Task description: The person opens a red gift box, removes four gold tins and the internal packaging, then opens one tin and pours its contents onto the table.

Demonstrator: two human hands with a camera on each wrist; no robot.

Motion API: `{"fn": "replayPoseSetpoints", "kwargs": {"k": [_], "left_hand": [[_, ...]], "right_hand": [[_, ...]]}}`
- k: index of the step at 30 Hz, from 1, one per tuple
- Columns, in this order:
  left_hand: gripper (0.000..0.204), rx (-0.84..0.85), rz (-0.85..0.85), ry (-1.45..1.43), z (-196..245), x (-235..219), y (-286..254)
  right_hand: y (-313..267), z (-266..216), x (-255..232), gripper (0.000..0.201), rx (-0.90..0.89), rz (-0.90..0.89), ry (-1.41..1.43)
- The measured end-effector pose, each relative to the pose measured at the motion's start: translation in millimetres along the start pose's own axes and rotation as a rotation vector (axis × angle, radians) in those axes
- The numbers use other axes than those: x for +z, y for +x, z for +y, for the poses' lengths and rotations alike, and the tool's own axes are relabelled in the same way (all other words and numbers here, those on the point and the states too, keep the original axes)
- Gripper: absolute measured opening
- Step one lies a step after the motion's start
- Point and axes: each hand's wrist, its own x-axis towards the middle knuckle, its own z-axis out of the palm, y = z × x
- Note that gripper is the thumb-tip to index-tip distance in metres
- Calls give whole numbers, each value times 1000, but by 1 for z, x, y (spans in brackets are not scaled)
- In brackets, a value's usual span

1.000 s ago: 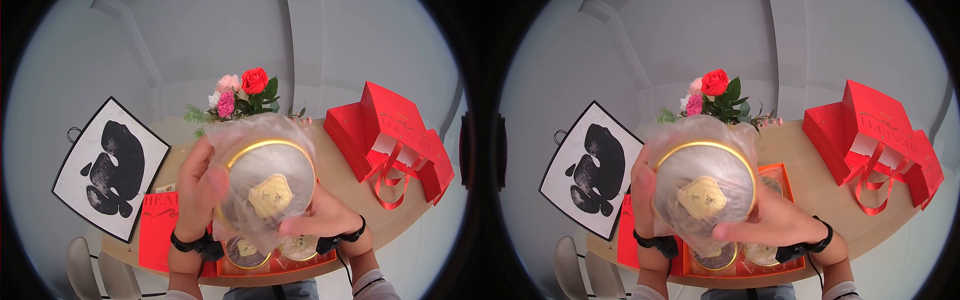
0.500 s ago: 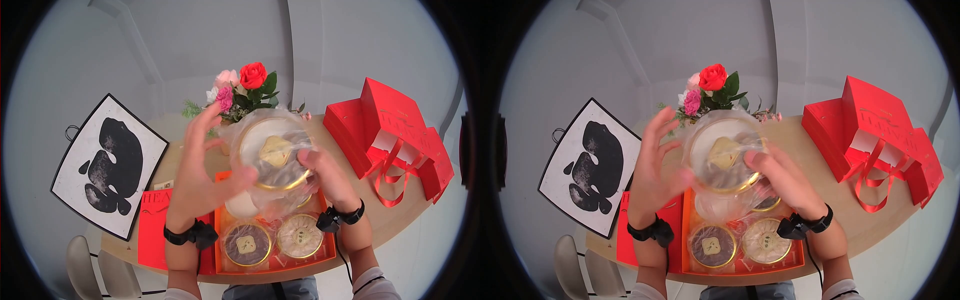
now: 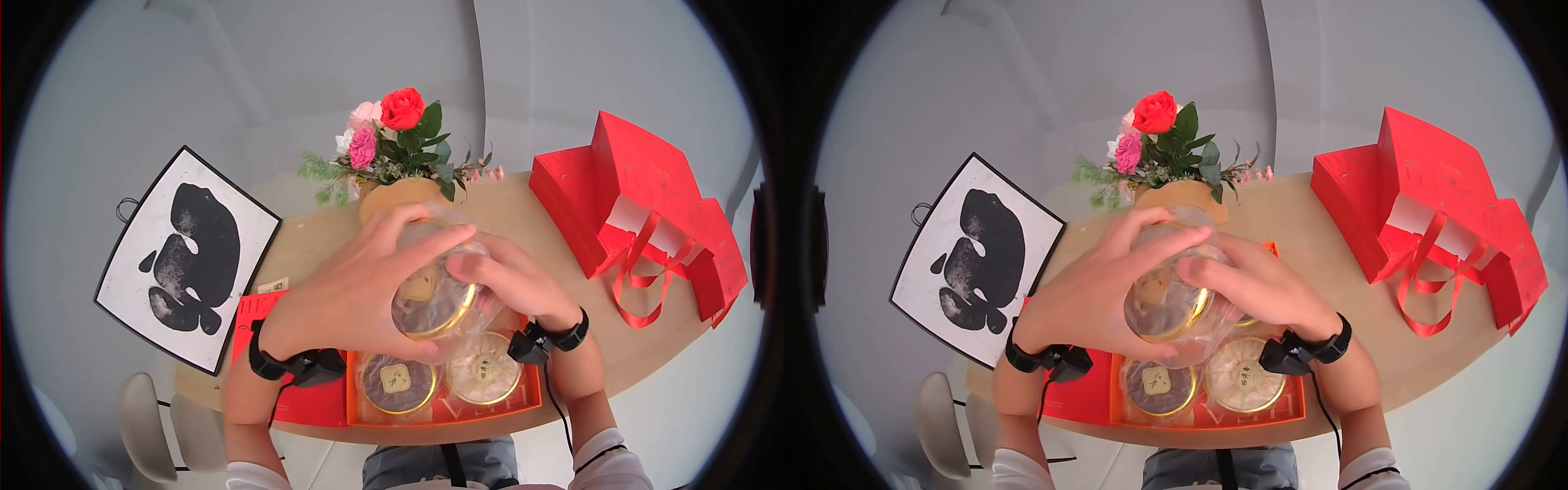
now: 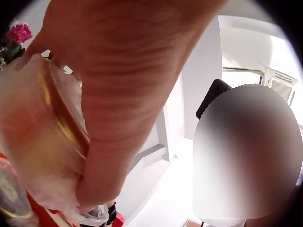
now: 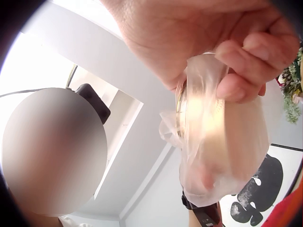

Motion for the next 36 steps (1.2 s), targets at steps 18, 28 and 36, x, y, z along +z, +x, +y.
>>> {"fn": "replayPoseSetpoints", "kwargs": {"k": [18, 28, 36], "left_hand": [[102, -685, 37, 251, -46, 86, -27], [102, -898, -211, 487, -39, 111, 3], [102, -894, -229, 597, -34, 118, 8]], "right_hand": [[2, 28, -48, 46, -257, -8, -758], [14, 53, -46, 50, -184, 4, -991], [15, 54, -42, 50, -163, -50, -983]]}}
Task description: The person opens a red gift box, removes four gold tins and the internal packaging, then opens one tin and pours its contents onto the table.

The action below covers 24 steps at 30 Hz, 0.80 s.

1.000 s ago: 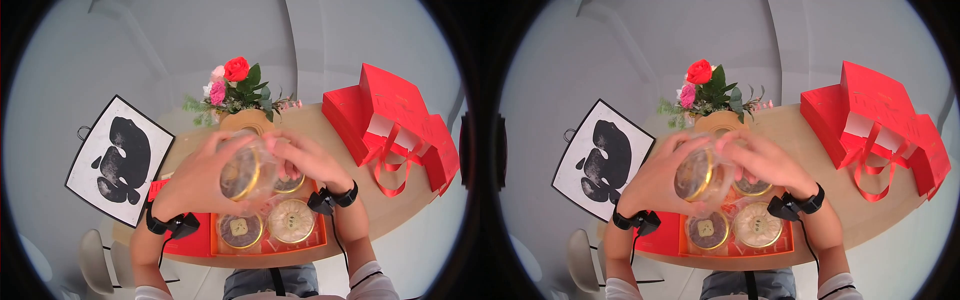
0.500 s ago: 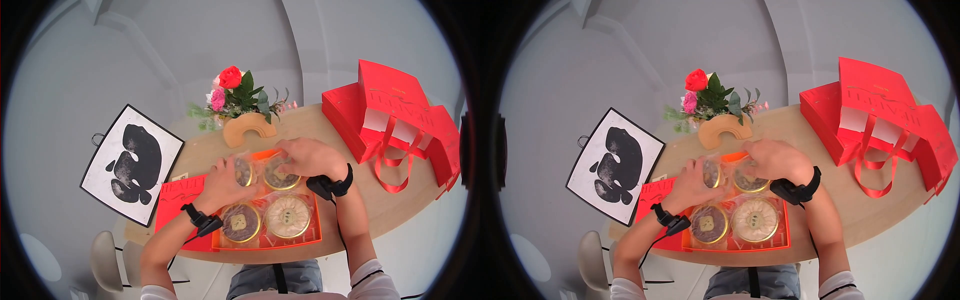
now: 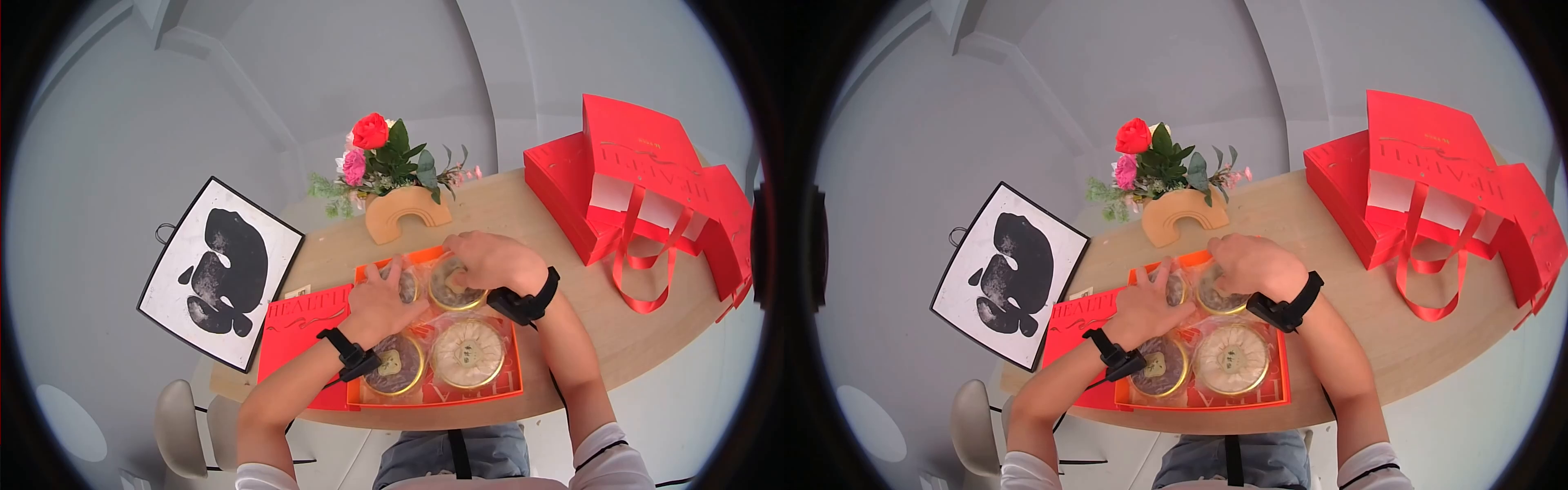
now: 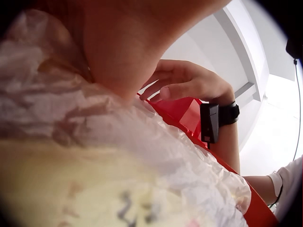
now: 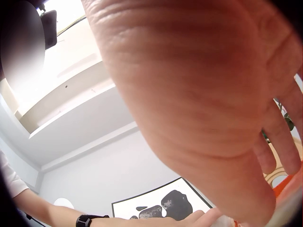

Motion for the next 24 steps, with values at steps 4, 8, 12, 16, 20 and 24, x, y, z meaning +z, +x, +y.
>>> {"fn": "replayPoseSetpoints", "kwargs": {"k": [4, 8, 12, 16, 20, 24], "left_hand": [[101, 31, -46, -10, -10, -4, 1], [103, 35, -20, 48, -18, -22, 1], [107, 271, -10, -14, -41, -21, 9], [106, 394, -56, -165, -45, -19, 15], [108, 376, -108, -155, -45, -24, 16], [108, 391, -105, -200, -45, -18, 18]], "right_hand": [[3, 1, 2, 53, 45, -45, 14], [1, 3, 2, 64, -1, -89, 35], [5, 4, 7, 74, -28, -151, 39], [7, 4, 12, 76, -53, -137, -32], [12, 4, 14, 79, -9, -191, 9], [12, 9, 16, 79, -22, -188, 24]]}}
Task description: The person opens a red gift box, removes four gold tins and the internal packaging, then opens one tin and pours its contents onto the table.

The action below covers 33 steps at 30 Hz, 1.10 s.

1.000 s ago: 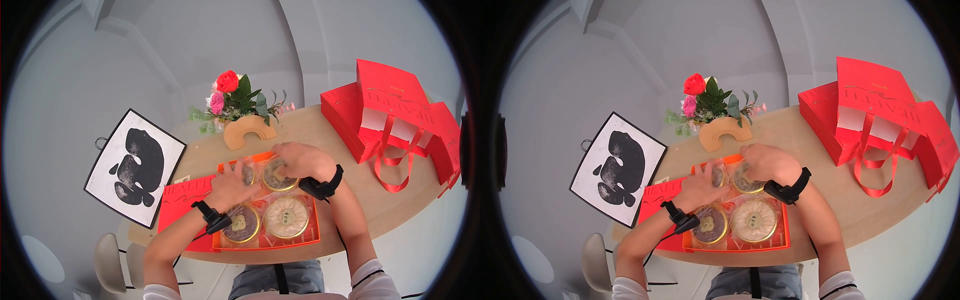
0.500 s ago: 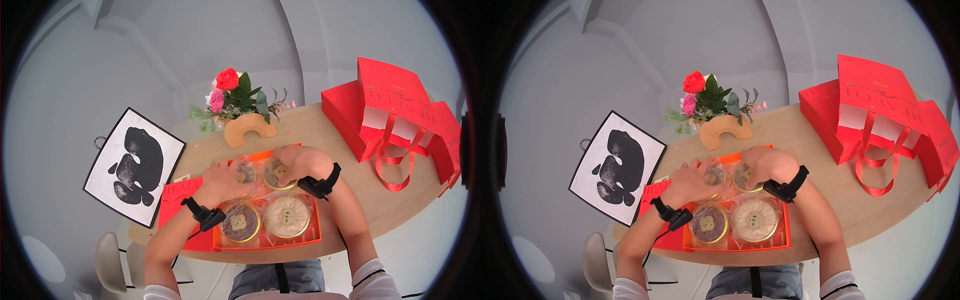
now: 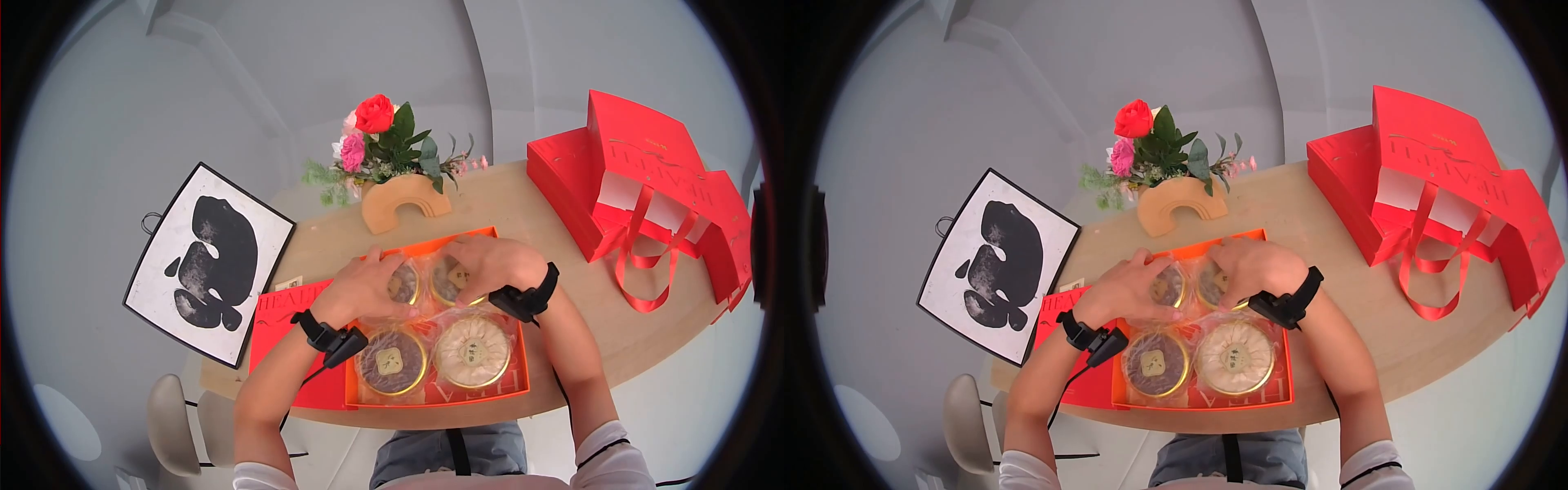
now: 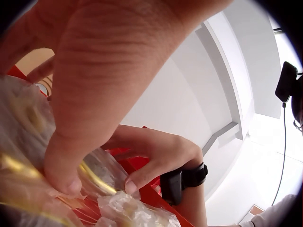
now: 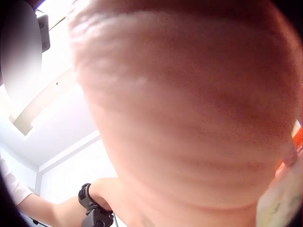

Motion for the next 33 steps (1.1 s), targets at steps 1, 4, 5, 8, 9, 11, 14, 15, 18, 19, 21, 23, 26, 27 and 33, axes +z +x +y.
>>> {"fn": "replayPoseSetpoints", "kwargs": {"k": [1, 4, 5, 8, 9, 11, 14, 15, 18, 19, 21, 23, 26, 27, 33], "left_hand": [[107, 16, 33, -7, -1, 3, -1], [105, -13, 24, 22, 2, 3, -2], [105, -14, 24, 17, 2, 4, -2], [104, -15, 39, 23, 2, 3, -2], [104, -27, 23, 31, 3, 2, -3], [104, -45, 16, 44, 2, 0, -5], [103, -31, 42, 27, -3, 5, -6], [105, -15, 65, 25, -5, 7, -8], [108, 31, 72, 8, -13, 8, -6], [110, 59, 53, -14, -14, 7, -5], [111, 54, 19, -30, -11, 2, -1], [112, 46, -13, -47, -10, 0, 2], [111, 61, -20, -58, -14, 1, 5], [111, 75, -6, -79, -15, 3, 4], [95, 120, 140, -162, -18, 11, 9]], "right_hand": [[0, -1, 0, 79, 1, -6, 0], [-3, -2, -4, 78, 12, -15, 21], [-4, -3, -5, 77, 5, -12, 41], [-6, -3, -5, 76, -13, 10, 91], [-8, -2, -5, 76, -18, 33, 124], [-9, 3, -4, 76, -4, 48, 92], [-10, 10, -3, 77, 4, 85, 57], [-12, 11, -4, 77, -5, 102, 51], [-12, 4, -11, 80, -3, -63, 180], [-12, 3, -10, 80, -1, -59, 182], [-14, 3, -3, 80, -33, 22, 34], [-8, 11, 2, 82, -62, 26, 19], [-11, 12, 7, 86, -84, 59, -32], [-13, 10, 7, 88, -74, 90, -67], [-13, 5, 0, 94, -5, 15, -37]]}}
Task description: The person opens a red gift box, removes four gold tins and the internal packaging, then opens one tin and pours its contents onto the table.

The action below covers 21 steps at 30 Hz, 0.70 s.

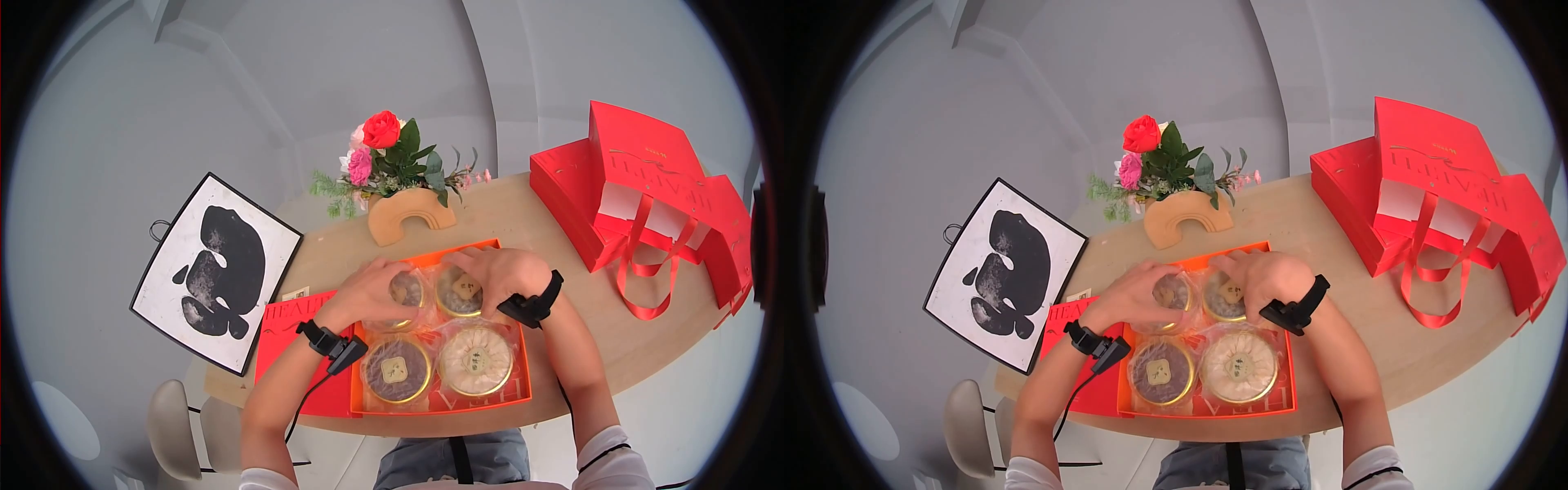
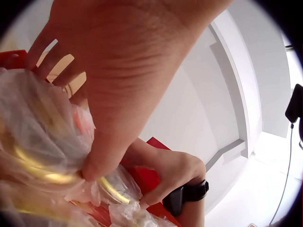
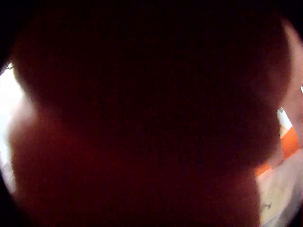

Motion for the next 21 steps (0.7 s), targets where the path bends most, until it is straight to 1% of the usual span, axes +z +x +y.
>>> {"fn": "replayPoseSetpoints", "kwargs": {"k": [1, 2, 3, 4, 5, 6, 7, 8, 9, 10, 12, 14, 16, 17, 18, 19, 20, 21], "left_hand": [[89, -8, 59, 34, 7, -1, 0], [89, -6, 61, 33, 14, -5, 0], [83, 40, 118, 4, 24, -10, 1], [77, 87, 174, -24, 31, -13, 3], [77, 88, 173, -26, 36, -13, 7], [70, 135, 221, -51, 42, -11, 11], [63, 180, 270, -77, 46, -9, 15], [63, 177, 270, -82, 49, -8, 23], [55, 134, 122, -57, 51, -7, 34], [48, 95, -24, -32, 52, -5, 43], [44, 103, -26, -1, 48, 9, 58], [41, 108, -33, 35, 47, 17, 70], [40, 47, -137, 110, 50, 18, 81], [40, 44, -139, 108, 47, 18, 85], [40, 9, -165, 16, 44, 19, 90], [40, -26, -190, -77, 41, 20, 94], [40, -28, -191, -77, 38, 19, 96], [40, -99, -237, -213, 34, 19, 98]], "right_hand": [[1, 2, 0, 94, 0, 0, -1], [3, 6, -1, 93, -19, 13, 65], [4, 8, -2, 93, -37, 27, 132], [6, 10, -4, 93, -35, 27, 131], [9, 11, -8, 91, -44, 5, 164], [12, 11, -11, 90, -55, -19, 197], [13, 10, -15, 90, -54, -24, 197], [11, 7, -20, 84, -32, 3, 183], [9, 5, -24, 78, -10, 30, 168], [8, 4, -27, 78, -8, 27, 162], [7, 4, -31, 72, 48, -71, 164], [7, 5, -31, 72, 49, -94, 162], [9, 10, -27, 71, 45, -119, 165], [11, 16, -21, 72, 3, -59, 123], [12, 22, -17, 72, -39, 1, 82], [13, 27, -14, 72, -41, -1, 83], [12, 30, -12, 68, -73, 36, 58], [12, 32, -12, 63, -105, 75, 32]]}}
